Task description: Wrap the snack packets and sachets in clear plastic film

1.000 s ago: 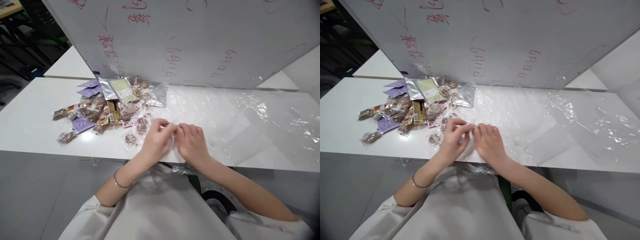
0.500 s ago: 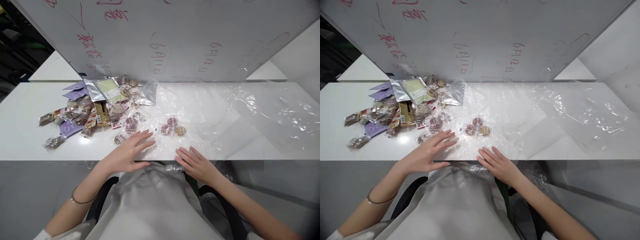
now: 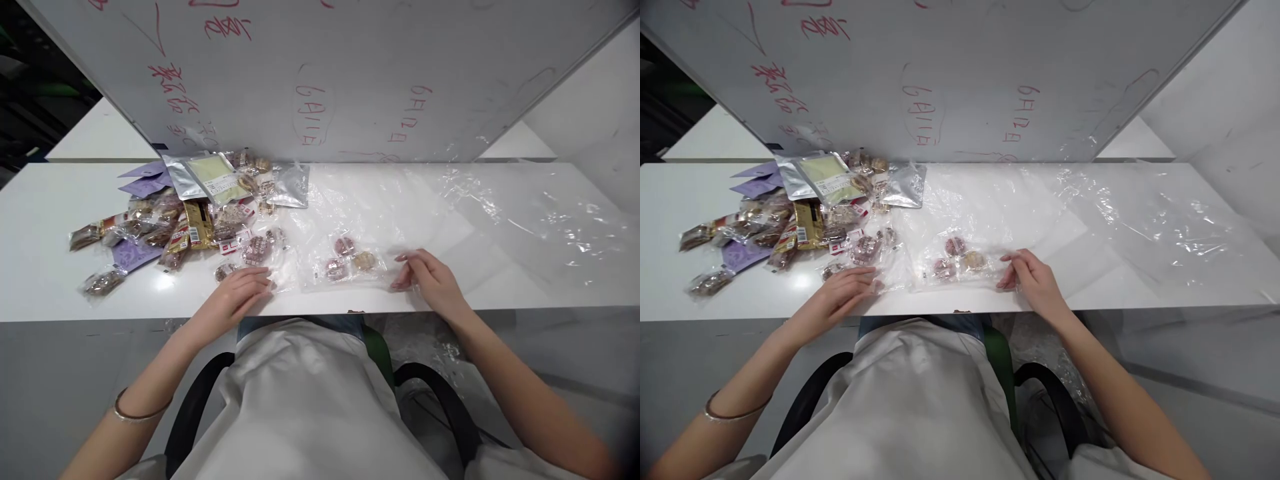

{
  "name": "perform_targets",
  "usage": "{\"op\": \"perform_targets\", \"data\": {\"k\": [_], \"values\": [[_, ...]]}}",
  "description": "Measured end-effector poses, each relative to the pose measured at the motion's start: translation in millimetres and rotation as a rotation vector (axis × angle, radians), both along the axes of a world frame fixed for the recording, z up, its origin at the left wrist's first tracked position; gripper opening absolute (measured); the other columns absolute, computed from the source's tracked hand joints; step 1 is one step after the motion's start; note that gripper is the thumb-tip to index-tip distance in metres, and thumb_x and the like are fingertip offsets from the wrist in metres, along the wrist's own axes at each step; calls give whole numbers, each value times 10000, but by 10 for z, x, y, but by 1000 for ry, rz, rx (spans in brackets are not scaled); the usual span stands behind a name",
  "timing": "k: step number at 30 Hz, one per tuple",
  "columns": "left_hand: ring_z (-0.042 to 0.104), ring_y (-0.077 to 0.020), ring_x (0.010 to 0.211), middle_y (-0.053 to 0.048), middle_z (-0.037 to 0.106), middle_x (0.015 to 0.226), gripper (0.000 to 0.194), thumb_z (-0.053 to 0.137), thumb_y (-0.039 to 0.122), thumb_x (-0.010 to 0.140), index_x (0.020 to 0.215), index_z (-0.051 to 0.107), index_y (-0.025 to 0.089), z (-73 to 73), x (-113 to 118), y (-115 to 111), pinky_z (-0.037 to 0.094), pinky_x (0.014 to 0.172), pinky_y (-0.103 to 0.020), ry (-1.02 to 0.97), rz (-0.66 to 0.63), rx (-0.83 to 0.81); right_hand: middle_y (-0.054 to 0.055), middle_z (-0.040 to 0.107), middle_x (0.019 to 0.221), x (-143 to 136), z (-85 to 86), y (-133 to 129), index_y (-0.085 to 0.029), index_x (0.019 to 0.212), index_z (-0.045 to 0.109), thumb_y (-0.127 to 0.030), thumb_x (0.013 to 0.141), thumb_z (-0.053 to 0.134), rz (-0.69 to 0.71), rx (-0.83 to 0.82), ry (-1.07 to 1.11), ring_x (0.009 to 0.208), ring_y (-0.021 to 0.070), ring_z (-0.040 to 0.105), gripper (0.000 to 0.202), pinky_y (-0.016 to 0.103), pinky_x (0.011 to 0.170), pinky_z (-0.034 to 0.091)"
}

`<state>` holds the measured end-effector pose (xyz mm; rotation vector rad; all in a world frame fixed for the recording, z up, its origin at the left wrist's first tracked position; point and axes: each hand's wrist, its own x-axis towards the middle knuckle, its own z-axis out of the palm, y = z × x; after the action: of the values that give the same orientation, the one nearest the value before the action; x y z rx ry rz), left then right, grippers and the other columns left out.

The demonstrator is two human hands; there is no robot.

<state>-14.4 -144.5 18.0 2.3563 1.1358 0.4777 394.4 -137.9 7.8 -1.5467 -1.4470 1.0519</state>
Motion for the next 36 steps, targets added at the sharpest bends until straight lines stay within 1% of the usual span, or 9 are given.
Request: {"op": "perform_targets", "data": {"k": [3, 8, 14, 19, 22, 25, 29, 31, 36], "values": [[613, -216, 1140, -76, 695, 1083, 279, 378, 357, 1029, 981, 607, 205, 3, 22, 6, 469, 992, -372, -122, 224, -58, -45, 558, 550, -32, 36, 204, -239, 896, 569, -523, 953, 479, -137, -44, -15, 442, 148, 601, 303, 259, 435, 507], [562, -131, 585, 11, 598, 689, 248, 366, 387, 1019, 999, 532, 204, 62, 146, 203, 439, 600, -236, -195, 477, 29, -23, 564, 516, -86, 131, 406, -245, 869, 487, -513, 958, 451, -169, -205, -221, 421, 181, 582, 284, 287, 417, 463], [571, -177, 532, -30, 631, 658, 288, 367, 344, 1004, 1057, 609, 197, 271, 194, 493, 309, 505, -251, 389, 517, 257, 85, 604, 574, -57, 191, 573, -220, 706, 511, -458, 1007, 239, -61, -272, -920, 651, 265, 632, 470, 386, 637, 450], [684, -261, 740, -124, 696, 852, 286, 393, 270, 1001, 1039, 659, 172, 260, 280, 573, 476, 602, -329, 666, 420, 405, 135, 657, 796, -99, 96, 629, -157, 897, 619, -395, 967, 325, -120, -250, -1181, 740, 303, 640, 385, 396, 631, 427], [600, -335, 1185, -170, 620, 1250, 390, 492, 114, 927, 1300, 563, 205, 197, 356, 489, 497, 947, -506, 479, 341, 656, 176, 653, 1032, -50, 113, 545, -122, 1106, 596, -334, 898, 459, -195, 126, -1148, 833, 301, 643, 327, 426, 703, 466], [437, -284, 1385, -117, 514, 1430, 560, 565, 130, 906, 1433, 421, 256, 146, 481, 351, 352, 1158, -515, 251, 65, 786, 180, 642, 1142, 27, 198, 351, -135, 1161, 599, -314, 886, 510, 81, 551, -1067, 1066, 324, 617, 339, 483, 888, 486], [477, -279, 1360, -155, 500, 1468, 440, 505, 273, 968, 1387, 470, 146, 63, 699, 349, 436, 1107, -439, 329, -286, 517, 132, 541, 1427, 49, 142, 102, -184, 1418, 456, -219, 871, 504, 603, 536, -890, 1333, 289, 500, 550, 455, 1033, 496], [507, -282, 1335, -151, 552, 1423, 379, 449, 204, 974, 1337, 524, 127, 24, 757, 443, 459, 1074, -432, 389, -263, 404, 128, 484, 1489, 51, 12, 73, -188, 1476, 398, -167, 882, 444, 577, 494, -869, 1369, 283, 470, 596, 464, 1038, 510], [680, -230, 1034, -110, 717, 1119, 342, 397, 65, 918, 1112, 662, 161, 132, 710, 603, 531, 869, -361, 374, -157, 193, 79, 647, 1315, 94, -195, 194, -243, 1307, 571, -208, 926, 361, 413, 444, -746, 1218, 267, 615, 437, 490, 987, 542]]}}
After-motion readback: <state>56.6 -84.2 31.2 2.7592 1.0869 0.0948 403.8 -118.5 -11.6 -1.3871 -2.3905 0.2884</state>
